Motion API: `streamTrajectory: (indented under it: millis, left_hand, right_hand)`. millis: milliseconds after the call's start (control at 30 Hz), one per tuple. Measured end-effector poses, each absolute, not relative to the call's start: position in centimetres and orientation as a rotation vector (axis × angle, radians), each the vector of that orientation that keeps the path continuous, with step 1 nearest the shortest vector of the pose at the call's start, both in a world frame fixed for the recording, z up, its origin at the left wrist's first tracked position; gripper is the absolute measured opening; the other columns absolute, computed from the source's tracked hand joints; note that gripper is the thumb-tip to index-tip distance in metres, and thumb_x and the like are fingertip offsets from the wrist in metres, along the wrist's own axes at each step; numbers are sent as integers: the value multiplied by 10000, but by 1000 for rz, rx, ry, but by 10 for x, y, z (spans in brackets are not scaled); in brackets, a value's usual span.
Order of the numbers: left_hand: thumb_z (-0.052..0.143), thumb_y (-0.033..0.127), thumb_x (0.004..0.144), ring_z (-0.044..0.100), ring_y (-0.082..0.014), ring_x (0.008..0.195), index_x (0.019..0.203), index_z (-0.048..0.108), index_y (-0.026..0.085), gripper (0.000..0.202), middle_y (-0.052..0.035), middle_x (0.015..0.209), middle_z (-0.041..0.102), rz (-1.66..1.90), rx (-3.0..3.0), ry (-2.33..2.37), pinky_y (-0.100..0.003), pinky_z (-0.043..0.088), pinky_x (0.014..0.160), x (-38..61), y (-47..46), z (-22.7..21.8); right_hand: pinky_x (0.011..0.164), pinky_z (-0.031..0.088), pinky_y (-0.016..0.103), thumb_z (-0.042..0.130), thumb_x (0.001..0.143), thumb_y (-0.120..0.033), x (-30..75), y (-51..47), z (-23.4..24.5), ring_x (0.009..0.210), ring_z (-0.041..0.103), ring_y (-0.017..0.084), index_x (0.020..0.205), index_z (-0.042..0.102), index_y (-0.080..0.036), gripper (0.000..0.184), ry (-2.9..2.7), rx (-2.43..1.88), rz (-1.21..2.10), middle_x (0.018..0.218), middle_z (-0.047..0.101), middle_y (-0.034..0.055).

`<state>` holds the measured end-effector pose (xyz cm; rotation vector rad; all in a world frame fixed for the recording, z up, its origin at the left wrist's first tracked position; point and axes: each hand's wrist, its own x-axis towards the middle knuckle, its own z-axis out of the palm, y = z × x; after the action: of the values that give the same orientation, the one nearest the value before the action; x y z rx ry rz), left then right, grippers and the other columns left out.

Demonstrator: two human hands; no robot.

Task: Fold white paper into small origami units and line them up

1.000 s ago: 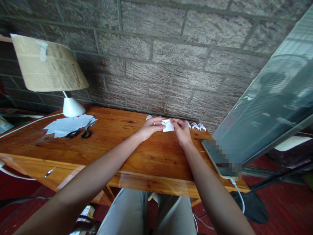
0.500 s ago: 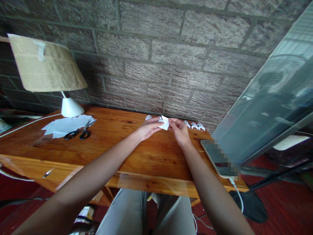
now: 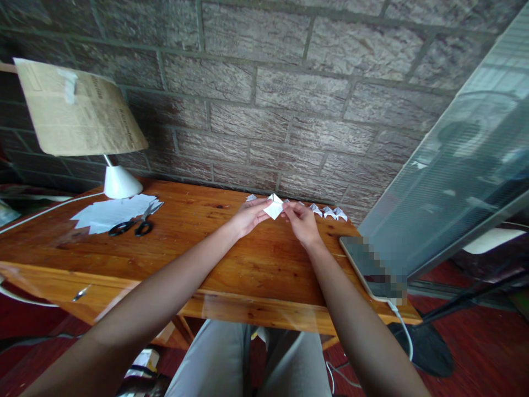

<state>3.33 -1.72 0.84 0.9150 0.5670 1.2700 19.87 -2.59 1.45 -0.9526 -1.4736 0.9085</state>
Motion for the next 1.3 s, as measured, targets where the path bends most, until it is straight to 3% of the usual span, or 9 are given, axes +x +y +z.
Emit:
streamTrajectory:
  millis: [233,467,567,733,900,1300]
  left_hand:
    - [810,387,621,671,-194,836,861,727,133,359,-95,874,732,1350,1015,629,-348,486,860,34,-17,8]
    - [812,413,596,641,-159,745,795,717,132,358,-70,811,717,1408,1007,720,-319,495,786,36,-16,7]
    - [786,454,627,638,-166,779,836,728,128,392,-78,844,715,1386,1099,690,-324,497,794,38,-19,9]
    - [844,330,557,631,-167,791,884,740,143,390,-62,883,714,1379,1207,685,-321,491,802,38,-22,10]
    - [839,307,568,643,-171,815,858,744,146,345,-61,882,713,1387,1112,656,-343,487,845,38,-19,6]
    - [801,419,624,645,-178,842,883,723,139,390,-78,891,712,1400,1096,619,-343,484,852,39,-15,4]
  right_hand:
    - [616,447,276,672,696,-580,195,-26,13,703,611,165,845,676,-179,428,-1490,-955,941,788,690,48]
    - [659,459,282,644,739,-541,193,-27,11,711,607,157,871,685,-172,394,-1517,-969,882,843,697,54]
    - [668,464,286,639,745,-534,195,-26,11,703,609,159,857,684,-171,383,-1488,-994,841,813,693,53]
    - [684,472,294,628,749,-548,197,-26,12,690,607,164,850,679,-175,390,-1489,-988,811,770,682,44]
    - [728,475,311,624,754,-548,196,-26,13,687,605,169,833,683,-184,377,-1538,-966,757,749,673,40]
    - [675,471,290,578,784,-577,196,-30,17,695,609,170,801,673,-191,398,-1535,-964,751,771,687,44]
